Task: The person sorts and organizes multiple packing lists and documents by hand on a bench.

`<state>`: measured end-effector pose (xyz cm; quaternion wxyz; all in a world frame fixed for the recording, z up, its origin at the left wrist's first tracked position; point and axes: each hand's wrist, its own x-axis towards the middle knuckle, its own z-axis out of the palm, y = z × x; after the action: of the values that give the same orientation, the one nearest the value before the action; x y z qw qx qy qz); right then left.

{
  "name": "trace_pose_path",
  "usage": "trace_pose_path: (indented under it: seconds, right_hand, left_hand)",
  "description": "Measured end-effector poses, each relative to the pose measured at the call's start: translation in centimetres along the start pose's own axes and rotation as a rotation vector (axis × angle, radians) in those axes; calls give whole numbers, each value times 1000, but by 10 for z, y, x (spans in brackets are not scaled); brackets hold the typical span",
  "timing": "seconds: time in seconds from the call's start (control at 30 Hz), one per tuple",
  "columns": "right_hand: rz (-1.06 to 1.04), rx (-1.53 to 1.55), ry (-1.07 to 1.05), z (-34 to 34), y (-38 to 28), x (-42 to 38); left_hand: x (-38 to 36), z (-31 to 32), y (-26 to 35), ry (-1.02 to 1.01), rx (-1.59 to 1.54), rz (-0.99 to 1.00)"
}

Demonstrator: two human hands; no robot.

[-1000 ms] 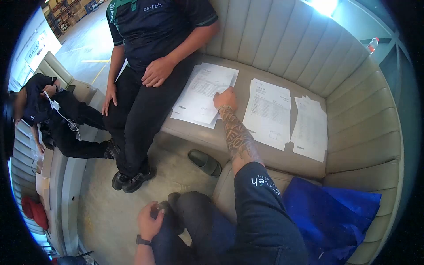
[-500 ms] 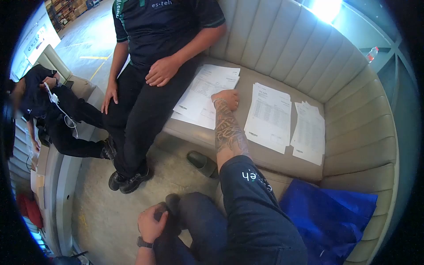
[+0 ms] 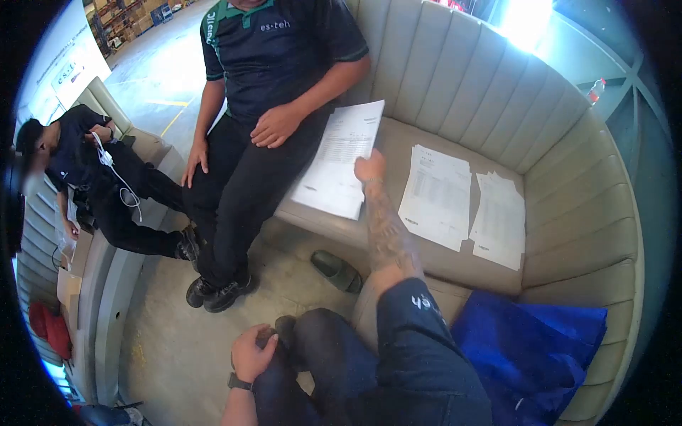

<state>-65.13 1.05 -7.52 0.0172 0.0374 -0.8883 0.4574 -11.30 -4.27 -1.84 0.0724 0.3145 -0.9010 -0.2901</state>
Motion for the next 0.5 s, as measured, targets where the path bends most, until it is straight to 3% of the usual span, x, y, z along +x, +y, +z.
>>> trace_pose_path:
  seconds: [0.07, 0.13, 0.2, 0.3, 0.4, 0.47, 0.5]
  right_hand:
    - [-229, 215, -46, -61, -35, -50]
    - [-280, 329, -40, -85, -30, -66]
    - [-328, 445, -42, -113, -33, -87]
    - [-463, 552, -244, -158, -46, -113]
    - [-452, 466, -270, -181, -35, -144]
    - [-439, 447, -308, -179, -15, -163]
    - [-421, 431, -352, -175, -6, -170]
  left_hand:
    - [6, 2, -2, -48, -350, -141]
    - [35, 8, -10, -15, -631, -115]
    - [90, -12, 26, 33, -565, 98]
    - [180, -24, 85, 94, -626, 406]
    - [238, -22, 120, 38, -784, 371]
    - [267, 1, 112, -164, -845, 424]
    - [276, 25, 98, -74, -753, 521]
